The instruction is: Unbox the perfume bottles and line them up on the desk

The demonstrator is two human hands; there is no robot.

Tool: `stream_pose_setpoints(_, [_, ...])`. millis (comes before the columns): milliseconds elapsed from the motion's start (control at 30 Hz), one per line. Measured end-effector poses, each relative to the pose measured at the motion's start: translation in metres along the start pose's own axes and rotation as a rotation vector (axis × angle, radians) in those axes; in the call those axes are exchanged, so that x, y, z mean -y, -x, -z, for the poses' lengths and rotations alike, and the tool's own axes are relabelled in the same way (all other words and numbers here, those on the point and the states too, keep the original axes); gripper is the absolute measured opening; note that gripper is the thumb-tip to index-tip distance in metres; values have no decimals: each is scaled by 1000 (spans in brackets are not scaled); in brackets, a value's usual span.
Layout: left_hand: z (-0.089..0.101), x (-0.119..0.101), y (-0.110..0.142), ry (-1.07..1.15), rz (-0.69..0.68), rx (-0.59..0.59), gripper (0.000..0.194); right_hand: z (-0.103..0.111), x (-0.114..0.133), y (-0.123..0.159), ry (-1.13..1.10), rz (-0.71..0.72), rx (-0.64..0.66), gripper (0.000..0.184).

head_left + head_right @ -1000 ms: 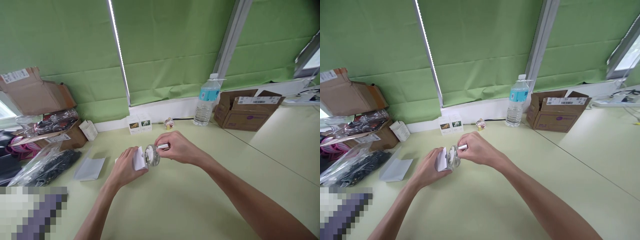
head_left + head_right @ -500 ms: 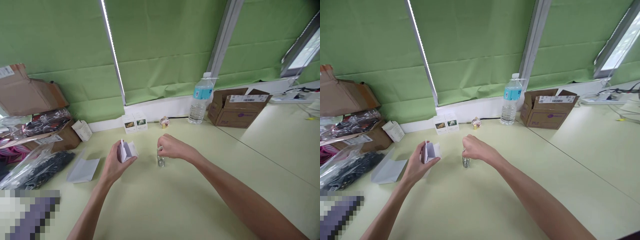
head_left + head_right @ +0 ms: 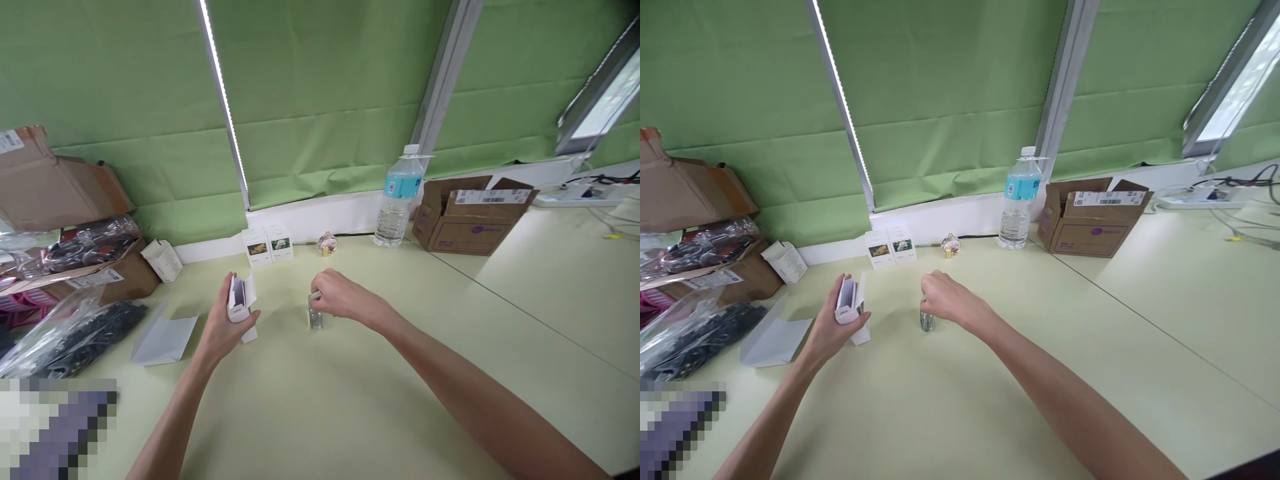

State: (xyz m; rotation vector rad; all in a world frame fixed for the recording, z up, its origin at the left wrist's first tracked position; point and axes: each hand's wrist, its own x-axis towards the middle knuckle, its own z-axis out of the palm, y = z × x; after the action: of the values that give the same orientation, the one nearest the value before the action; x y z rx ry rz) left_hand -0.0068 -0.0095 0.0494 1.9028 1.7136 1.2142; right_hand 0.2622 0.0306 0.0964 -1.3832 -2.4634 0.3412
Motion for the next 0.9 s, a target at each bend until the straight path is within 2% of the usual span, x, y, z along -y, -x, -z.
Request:
stream_pose_setpoints(167, [4,10,-4,-25,86,-28,85,5,3,2,-32,11,14,25])
stream_pose_setpoints(300, [4,11,-4,-36,122,-17,84,11,5,3,-89,-49,61,24])
stream_pose_setpoints(500, [6,8,-4,-63,129,-4,82,18,3,6,-157,-131,165,18])
stream_pose_setpoints(900, [4,19,-7,-102,137,-71,81,31,-13,9,-158,-150,189,8])
